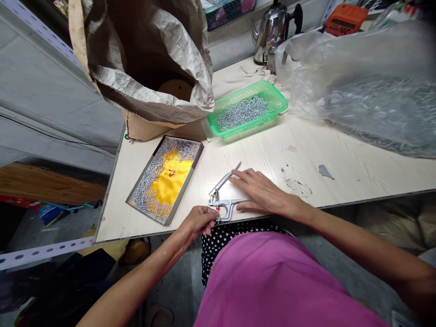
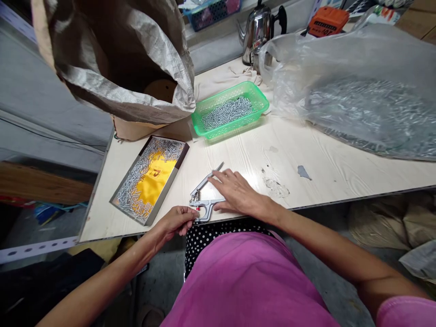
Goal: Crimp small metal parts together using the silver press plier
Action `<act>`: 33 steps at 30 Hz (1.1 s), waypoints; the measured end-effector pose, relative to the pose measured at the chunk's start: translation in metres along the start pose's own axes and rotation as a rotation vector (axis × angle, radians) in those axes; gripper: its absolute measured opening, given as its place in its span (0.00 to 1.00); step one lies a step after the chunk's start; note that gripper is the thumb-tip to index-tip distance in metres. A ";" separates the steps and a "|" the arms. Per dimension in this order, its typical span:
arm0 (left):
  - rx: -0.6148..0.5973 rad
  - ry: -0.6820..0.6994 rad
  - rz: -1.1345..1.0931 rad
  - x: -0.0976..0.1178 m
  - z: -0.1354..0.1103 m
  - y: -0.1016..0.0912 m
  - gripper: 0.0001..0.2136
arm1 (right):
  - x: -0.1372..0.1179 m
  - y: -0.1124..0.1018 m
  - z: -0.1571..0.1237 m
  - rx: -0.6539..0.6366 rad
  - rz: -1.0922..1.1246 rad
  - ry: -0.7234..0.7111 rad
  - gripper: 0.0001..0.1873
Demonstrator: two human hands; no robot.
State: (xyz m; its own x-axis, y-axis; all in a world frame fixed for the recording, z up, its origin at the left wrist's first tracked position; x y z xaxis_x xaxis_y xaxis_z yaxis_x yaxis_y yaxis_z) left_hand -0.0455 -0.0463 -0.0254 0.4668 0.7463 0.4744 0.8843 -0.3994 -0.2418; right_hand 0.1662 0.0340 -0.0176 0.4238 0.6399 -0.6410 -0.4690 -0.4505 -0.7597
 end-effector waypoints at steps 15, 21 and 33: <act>-0.003 0.011 -0.020 -0.005 0.002 0.000 0.14 | 0.013 -0.003 0.030 -0.184 -0.196 -0.018 0.49; 0.041 -0.012 0.069 -0.003 -0.006 0.002 0.12 | 0.002 -0.004 0.019 -0.142 -0.160 -0.017 0.43; 0.562 0.815 1.138 0.057 0.002 0.024 0.29 | 0.005 -0.001 0.005 -0.098 -0.052 -0.024 0.51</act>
State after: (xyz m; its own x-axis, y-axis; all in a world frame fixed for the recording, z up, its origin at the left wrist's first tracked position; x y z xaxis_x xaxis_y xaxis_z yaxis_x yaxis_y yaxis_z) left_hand 0.0023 -0.0122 -0.0053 0.9203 -0.3790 0.0972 0.0408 -0.1541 -0.9872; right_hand 0.1648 0.0403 -0.0194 0.4262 0.6783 -0.5986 -0.3684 -0.4742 -0.7996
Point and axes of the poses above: each hand's wrist, its own z-axis towards the middle knuckle, its own y-axis out of the palm, x = y × z, the point moved 2 cm from there along z, towards the middle knuckle, and after that the axes turned 15 degrees about z, right-handed, at the moved point
